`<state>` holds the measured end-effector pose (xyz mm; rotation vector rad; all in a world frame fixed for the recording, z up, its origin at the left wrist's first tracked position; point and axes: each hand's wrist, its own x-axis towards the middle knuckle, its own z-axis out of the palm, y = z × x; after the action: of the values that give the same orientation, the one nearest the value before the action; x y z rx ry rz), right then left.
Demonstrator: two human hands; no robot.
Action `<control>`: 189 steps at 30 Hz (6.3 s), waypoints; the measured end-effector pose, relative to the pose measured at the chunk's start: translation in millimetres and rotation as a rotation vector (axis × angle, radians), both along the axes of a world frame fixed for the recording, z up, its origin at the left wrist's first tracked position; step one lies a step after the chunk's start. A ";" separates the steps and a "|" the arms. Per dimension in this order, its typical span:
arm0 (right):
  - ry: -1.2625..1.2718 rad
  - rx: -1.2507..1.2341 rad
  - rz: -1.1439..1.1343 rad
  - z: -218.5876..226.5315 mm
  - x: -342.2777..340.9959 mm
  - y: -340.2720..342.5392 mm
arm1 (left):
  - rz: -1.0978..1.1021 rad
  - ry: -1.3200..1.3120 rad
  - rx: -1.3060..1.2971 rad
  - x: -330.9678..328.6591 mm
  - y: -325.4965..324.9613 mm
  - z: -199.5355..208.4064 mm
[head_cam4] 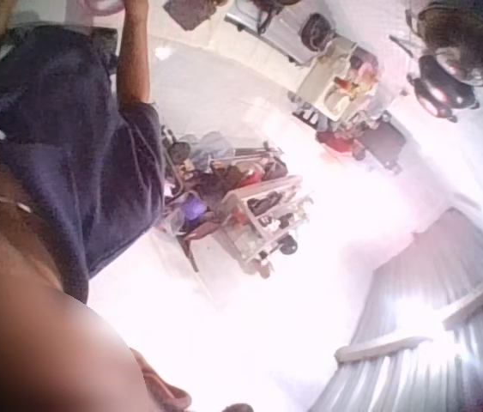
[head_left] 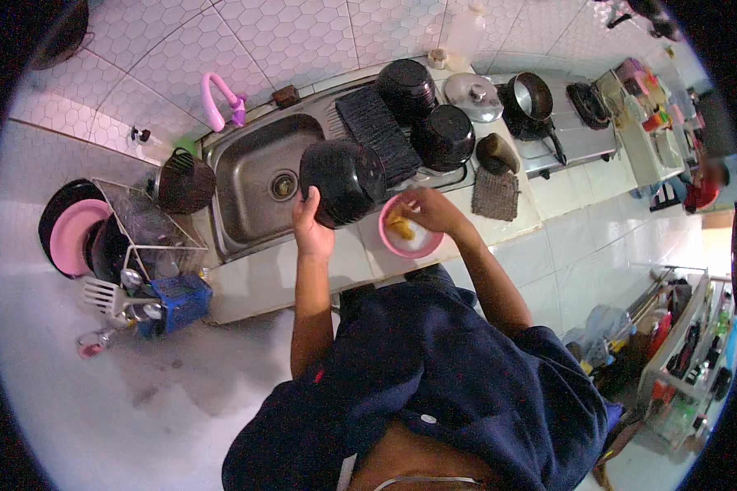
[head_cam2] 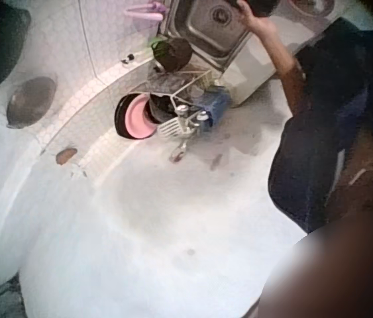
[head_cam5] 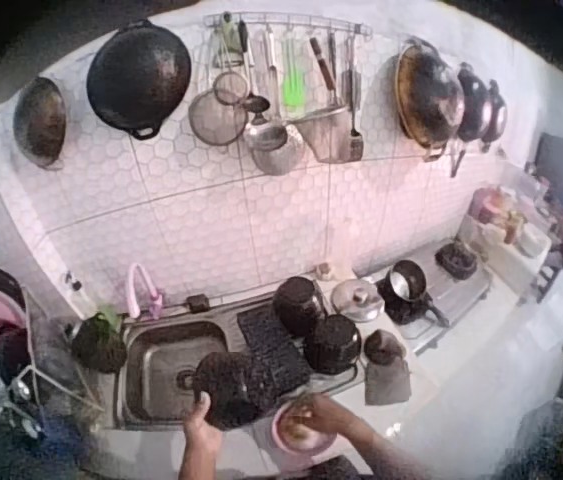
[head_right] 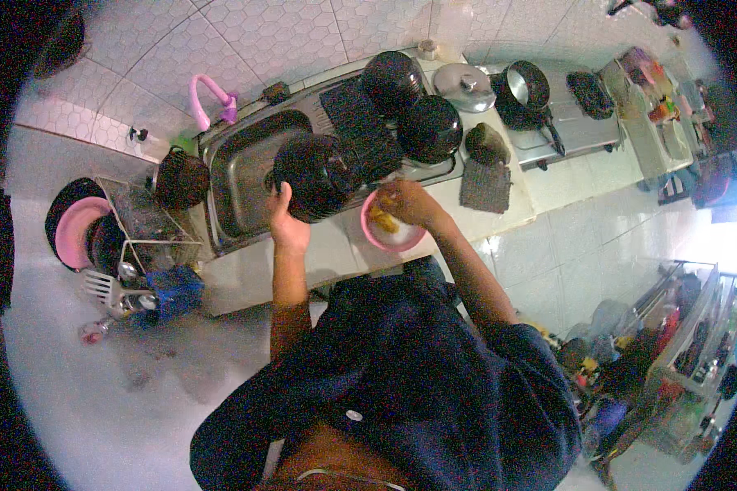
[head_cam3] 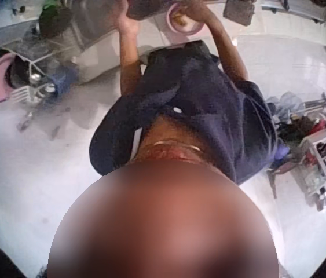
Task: The person washes bowls by scrubbing them with a sponge and soapy water, rinsing them under the faucet, and then carrying them to a shelf to stack them.
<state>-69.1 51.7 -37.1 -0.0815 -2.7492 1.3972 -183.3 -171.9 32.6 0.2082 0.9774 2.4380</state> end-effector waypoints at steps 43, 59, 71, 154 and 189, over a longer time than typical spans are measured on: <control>0.072 -0.624 -1.160 -80.9 8.8 -68.0 | -0.144 -0.025 -0.256 -48.1 -46.4 -68.1; 0.440 0.062 -0.537 118.5 -170.7 -169.5 | 0.162 0.779 -0.704 -90.1 -69.4 2.8; 0.433 0.110 -0.449 151.8 -205.4 -177.4 | 0.330 0.810 -0.500 -118.2 -83.5 21.4; 0.871 0.424 -0.024 115.1 -223.6 -212.1 | 0.462 0.135 -0.252 -215.3 -99.2 -31.7; 0.408 -0.255 -0.410 98.6 -259.6 -167.1 | 0.178 -0.099 0.014 -218.4 -105.6 -34.4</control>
<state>-328.7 -115.4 61.5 -0.3133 -2.0740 1.4424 -401.6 -277.5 -1.7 0.0056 0.9718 2.5889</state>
